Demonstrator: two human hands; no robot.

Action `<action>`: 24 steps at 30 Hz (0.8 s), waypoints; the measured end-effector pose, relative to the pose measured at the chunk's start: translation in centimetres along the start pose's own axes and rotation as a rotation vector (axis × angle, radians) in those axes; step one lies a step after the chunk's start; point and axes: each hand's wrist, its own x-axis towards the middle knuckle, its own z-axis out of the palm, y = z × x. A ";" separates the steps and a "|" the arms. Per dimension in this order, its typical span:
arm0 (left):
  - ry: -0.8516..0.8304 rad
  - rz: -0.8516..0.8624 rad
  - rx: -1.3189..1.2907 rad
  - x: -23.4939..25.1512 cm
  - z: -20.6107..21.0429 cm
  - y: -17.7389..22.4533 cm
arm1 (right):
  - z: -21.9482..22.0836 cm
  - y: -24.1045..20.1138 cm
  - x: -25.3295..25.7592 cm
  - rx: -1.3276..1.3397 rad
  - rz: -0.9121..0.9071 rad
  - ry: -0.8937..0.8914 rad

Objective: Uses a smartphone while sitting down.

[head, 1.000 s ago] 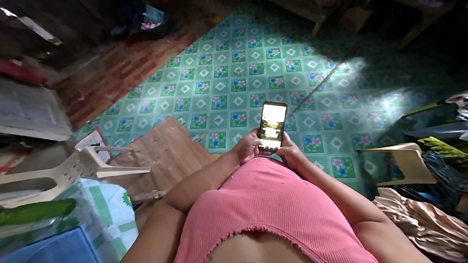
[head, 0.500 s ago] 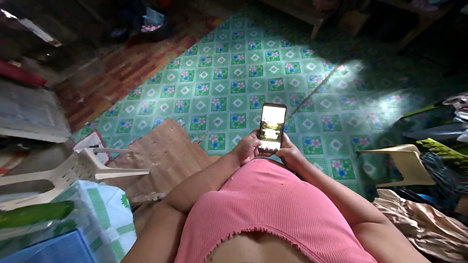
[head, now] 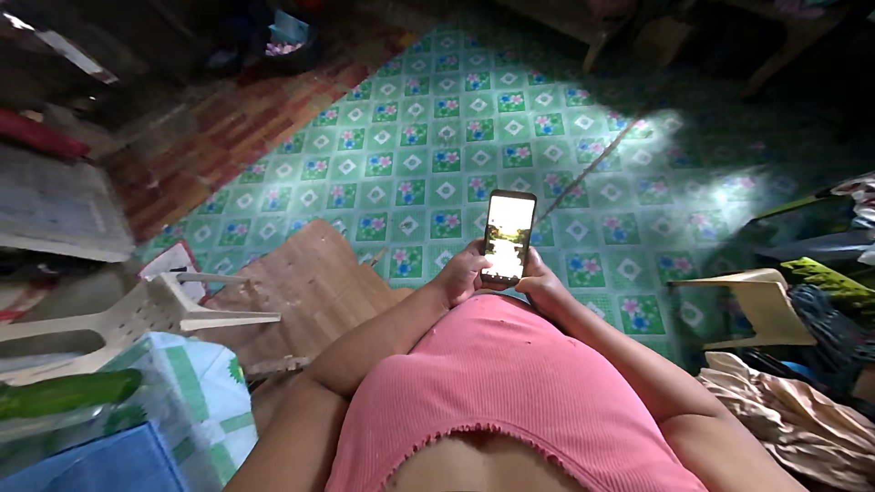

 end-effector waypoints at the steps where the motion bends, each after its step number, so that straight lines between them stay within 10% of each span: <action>1: 0.003 -0.001 -0.003 0.0 0.0 0.0 | 0.1 -0.1 0.0 -0.005 0.001 -0.005; 24: -0.064 0.011 -0.032 -0.2 -0.5 -0.3 | 0.0 0.3 -0.2 0.034 0.002 -0.011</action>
